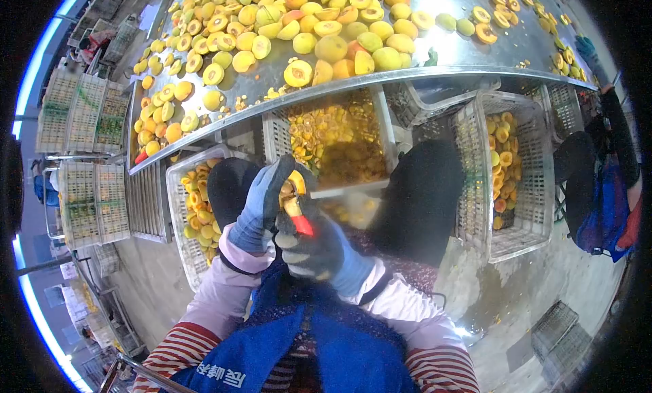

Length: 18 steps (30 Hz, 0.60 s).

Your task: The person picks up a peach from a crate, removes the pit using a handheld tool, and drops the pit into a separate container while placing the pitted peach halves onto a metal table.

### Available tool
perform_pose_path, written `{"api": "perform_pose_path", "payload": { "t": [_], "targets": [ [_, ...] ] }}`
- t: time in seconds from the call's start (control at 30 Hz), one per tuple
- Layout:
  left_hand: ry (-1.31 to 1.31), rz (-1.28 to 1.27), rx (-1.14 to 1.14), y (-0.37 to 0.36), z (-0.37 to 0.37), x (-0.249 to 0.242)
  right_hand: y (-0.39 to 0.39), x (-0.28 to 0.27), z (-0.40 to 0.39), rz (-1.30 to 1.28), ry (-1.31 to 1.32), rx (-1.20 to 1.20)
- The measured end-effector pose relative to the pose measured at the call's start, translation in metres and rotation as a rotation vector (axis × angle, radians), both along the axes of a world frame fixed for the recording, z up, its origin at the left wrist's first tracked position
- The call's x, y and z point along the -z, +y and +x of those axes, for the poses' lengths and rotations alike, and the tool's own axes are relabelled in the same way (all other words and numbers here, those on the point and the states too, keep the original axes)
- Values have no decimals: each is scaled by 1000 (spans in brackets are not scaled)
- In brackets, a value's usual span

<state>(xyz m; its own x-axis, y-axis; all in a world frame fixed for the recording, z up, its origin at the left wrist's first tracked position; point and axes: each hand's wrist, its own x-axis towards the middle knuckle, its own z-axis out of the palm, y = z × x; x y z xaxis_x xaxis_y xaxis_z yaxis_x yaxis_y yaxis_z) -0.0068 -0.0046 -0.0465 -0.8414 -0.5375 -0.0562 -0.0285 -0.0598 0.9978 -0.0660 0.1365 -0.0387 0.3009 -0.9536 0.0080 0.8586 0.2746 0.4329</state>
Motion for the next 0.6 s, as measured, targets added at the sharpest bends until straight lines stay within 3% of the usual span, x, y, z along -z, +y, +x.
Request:
{"api": "perform_pose_path", "payload": {
  "t": [0.03,0.07,0.13,0.17,0.23,0.27,0.3,0.33,0.4,0.43,0.5,0.57,0.6],
  "targets": [
    [78,-251,-153,4,-2,12,-3,3,0,-20,-7,20],
    [-30,261,-179,6,-1,2,-5,3,0,79,11,8],
    [-97,812,-316,3,-2,2,-18,16,1,-11,-46,-15],
    [-80,801,-434,5,-2,-3,-23,21,2,-53,-75,-24],
    [170,384,-323,-10,20,45,-25,21,1,-38,29,34],
    [-24,131,-499,0,16,6,-25,19,-6,-50,39,68],
    [151,821,-454,-21,34,18,-27,18,-12,-62,45,100],
    [-49,-93,-590,-27,48,25,-30,18,-19,-23,40,103],
    [362,882,-738,-29,52,-30,-27,36,-28,42,49,140],
    [242,701,-756,-57,71,-39,-28,42,-34,65,57,159],
    [-770,-619,-711,-110,121,-20,-27,44,-43,213,130,110],
    [-1427,-1362,-307,-108,110,-30,-30,49,-44,351,245,68],
    [-913,-1407,-377,-123,93,-21,-34,52,-43,427,298,41]
  ]
}}
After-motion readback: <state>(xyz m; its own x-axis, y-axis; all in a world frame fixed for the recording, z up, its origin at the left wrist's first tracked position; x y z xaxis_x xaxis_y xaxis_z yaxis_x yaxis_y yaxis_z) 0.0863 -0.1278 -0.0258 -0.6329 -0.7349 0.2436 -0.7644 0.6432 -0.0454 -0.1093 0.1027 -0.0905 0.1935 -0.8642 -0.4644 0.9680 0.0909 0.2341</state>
